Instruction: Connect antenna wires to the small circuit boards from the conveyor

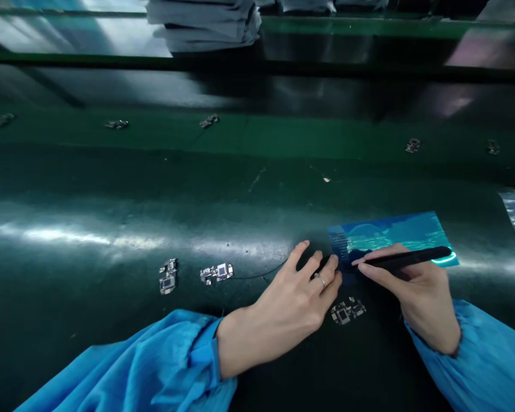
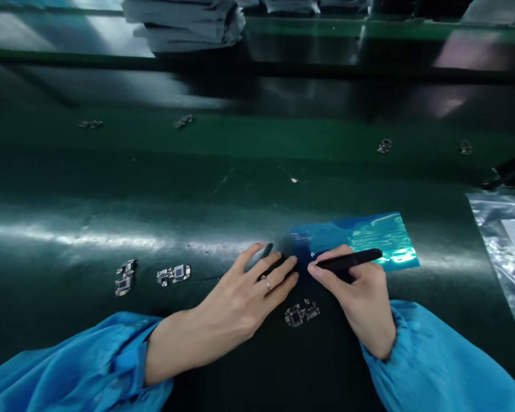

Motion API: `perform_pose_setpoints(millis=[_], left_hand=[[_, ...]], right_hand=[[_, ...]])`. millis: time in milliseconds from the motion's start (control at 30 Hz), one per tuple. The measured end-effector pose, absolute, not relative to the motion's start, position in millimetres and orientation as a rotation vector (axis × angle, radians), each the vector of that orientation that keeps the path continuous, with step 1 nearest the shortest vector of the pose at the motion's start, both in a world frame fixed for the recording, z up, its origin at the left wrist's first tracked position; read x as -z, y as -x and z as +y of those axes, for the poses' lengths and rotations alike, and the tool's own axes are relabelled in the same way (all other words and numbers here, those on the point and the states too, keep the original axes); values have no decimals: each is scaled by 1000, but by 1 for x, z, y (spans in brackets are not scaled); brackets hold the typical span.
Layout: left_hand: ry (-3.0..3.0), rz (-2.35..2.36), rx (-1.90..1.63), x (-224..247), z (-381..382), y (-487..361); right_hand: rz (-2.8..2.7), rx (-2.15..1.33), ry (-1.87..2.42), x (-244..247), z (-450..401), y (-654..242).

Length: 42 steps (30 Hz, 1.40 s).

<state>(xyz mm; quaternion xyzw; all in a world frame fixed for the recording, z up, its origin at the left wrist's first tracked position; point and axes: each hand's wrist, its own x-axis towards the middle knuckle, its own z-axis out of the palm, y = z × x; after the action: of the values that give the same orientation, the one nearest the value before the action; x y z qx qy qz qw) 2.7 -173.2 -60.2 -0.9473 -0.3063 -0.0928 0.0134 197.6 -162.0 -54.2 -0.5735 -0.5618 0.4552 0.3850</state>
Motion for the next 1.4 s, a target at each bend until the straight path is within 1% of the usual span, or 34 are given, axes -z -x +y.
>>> perform_pose_setpoints(millis=[200, 567, 767, 833, 1000, 1200, 1400], left_hand=[[2948, -932, 304, 51, -171, -3], [2966, -937, 268, 51, -173, -4], [2966, -939, 269, 52, -173, -3], [2968, -952, 298, 49, -174, -2], [3053, -897, 417, 37, -192, -1], [3104, -822, 302, 47, -205, -3], [3101, -870, 389, 50, -206, -5]], right_hand=[[-1435, -1126, 1454, 55, -164, -197], [-1470, -1023, 1470, 54, -165, -194], [-1269, -1170, 1447, 53, -162, -196], [-1222, -1171, 1433, 51, -164, -198], [-1222, -1196, 1495, 49, -183, -205], [-1302, -1237, 1520, 51, -206, -211], [-1321, -1203, 1503, 50, -204, -207]])
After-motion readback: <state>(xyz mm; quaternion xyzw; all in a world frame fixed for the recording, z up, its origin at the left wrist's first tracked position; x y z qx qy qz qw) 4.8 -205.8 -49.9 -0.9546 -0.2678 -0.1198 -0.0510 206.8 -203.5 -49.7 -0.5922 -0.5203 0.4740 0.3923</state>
